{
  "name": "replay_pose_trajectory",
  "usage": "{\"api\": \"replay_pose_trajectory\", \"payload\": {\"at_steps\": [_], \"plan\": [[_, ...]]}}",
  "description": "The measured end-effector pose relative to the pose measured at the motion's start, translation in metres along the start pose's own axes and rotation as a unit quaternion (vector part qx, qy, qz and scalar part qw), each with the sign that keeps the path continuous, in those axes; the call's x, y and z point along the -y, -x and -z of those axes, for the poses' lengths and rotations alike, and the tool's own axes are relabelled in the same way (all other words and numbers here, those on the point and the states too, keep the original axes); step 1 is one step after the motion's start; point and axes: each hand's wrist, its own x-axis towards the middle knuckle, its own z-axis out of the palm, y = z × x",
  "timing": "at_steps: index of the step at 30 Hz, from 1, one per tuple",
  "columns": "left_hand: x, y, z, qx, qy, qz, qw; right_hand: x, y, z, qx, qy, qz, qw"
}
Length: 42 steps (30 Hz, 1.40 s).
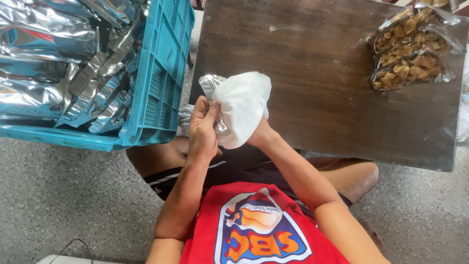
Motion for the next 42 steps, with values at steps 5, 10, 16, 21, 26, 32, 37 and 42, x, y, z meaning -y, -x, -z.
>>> {"api": "replay_pose_trajectory", "payload": {"at_steps": [5, 10, 16, 21, 26, 32, 37, 42], "plan": [[0.010, 0.005, 0.018, 0.000, 0.006, -0.025, 1.000, -0.012, 0.004, 0.002, 0.023, 0.086, -0.106, 0.990], [0.028, 0.016, 0.011, 0.018, -0.071, 0.003, 0.997, -0.003, 0.028, -0.016, 0.035, 0.065, 0.002, 0.997], [0.008, 0.025, 0.008, 0.091, -0.163, -0.046, 0.981, -0.024, 0.008, 0.011, 0.030, 0.039, -0.089, 0.995], [0.015, 0.021, 0.015, 0.111, -0.146, -0.014, 0.983, -0.019, 0.027, -0.001, 0.082, 0.097, -0.052, 0.991], [0.009, 0.022, 0.017, 0.119, -0.155, -0.044, 0.980, -0.038, 0.036, 0.000, 0.044, -0.096, -0.092, 0.990], [0.010, 0.023, 0.018, -0.030, -0.201, 0.057, 0.978, -0.041, 0.036, 0.008, 0.038, -0.015, -0.116, 0.992], [0.012, 0.017, 0.007, 0.026, 0.012, 0.015, 0.999, -0.007, 0.033, -0.009, 0.029, 0.008, 0.015, 0.999], [-0.009, 0.024, 0.008, 0.006, 0.006, 0.036, 0.999, -0.019, 0.021, 0.010, 0.031, -0.045, -0.106, 0.993]]}}
